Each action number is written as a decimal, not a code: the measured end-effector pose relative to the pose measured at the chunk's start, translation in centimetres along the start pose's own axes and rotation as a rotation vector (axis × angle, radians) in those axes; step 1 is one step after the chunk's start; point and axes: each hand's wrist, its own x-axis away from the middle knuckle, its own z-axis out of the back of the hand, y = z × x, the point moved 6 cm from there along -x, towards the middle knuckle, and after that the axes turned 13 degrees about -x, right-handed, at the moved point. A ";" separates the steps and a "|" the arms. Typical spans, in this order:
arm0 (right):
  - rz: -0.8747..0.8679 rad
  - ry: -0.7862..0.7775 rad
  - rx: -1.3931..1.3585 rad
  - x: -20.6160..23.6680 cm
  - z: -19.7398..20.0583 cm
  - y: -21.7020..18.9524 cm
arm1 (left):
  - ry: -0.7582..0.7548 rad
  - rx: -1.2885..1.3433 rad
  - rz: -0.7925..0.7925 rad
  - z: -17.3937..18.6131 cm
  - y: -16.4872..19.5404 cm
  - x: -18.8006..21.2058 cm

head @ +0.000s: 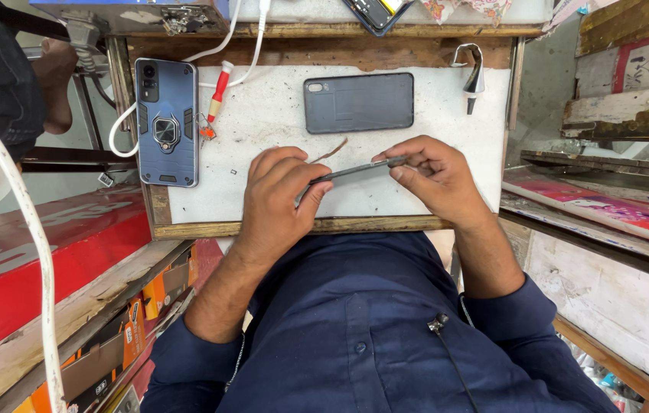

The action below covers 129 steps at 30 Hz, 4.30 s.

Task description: The person disassembles a smartphone, removes the screen, and reassembles the device using a plastic spudger and a screwdriver. The person then applies adhesive tape to the phone's edge and closes the back cover.

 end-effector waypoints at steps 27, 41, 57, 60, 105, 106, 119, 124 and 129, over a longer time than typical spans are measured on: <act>0.326 0.038 0.836 1.2 -1.9 -2.0 | 0.027 -0.141 -0.088 -1.7 -1.6 3.7; 0.340 -0.220 1.147 0.1 -9.6 2.0 | -0.087 -0.407 -0.065 -2.5 -1.9 5.3; 0.219 -0.214 1.378 1.8 -8.8 3.1 | -0.099 -0.438 -0.068 -2.4 -1.5 4.8; 0.222 -0.199 1.391 2.1 -8.8 3.4 | -0.099 -0.441 -0.064 -2.5 -1.6 4.8; 0.144 -0.096 1.292 1.9 -8.2 2.5 | 0.118 -0.329 0.168 2.2 -6.7 -0.2; 0.146 -0.096 1.294 1.9 -8.2 2.5 | 0.089 -0.331 0.138 1.3 -6.1 -1.1; 0.165 -0.045 1.266 1.9 -8.0 2.8 | -0.214 -0.423 0.009 -2.7 -1.6 -8.7; 0.160 -0.063 1.299 1.8 -8.1 3.1 | -0.253 -0.323 0.082 -2.7 -2.4 -8.4; 0.174 -0.057 1.286 1.9 -8.1 2.8 | -0.088 -0.085 0.086 -1.9 -2.7 -7.6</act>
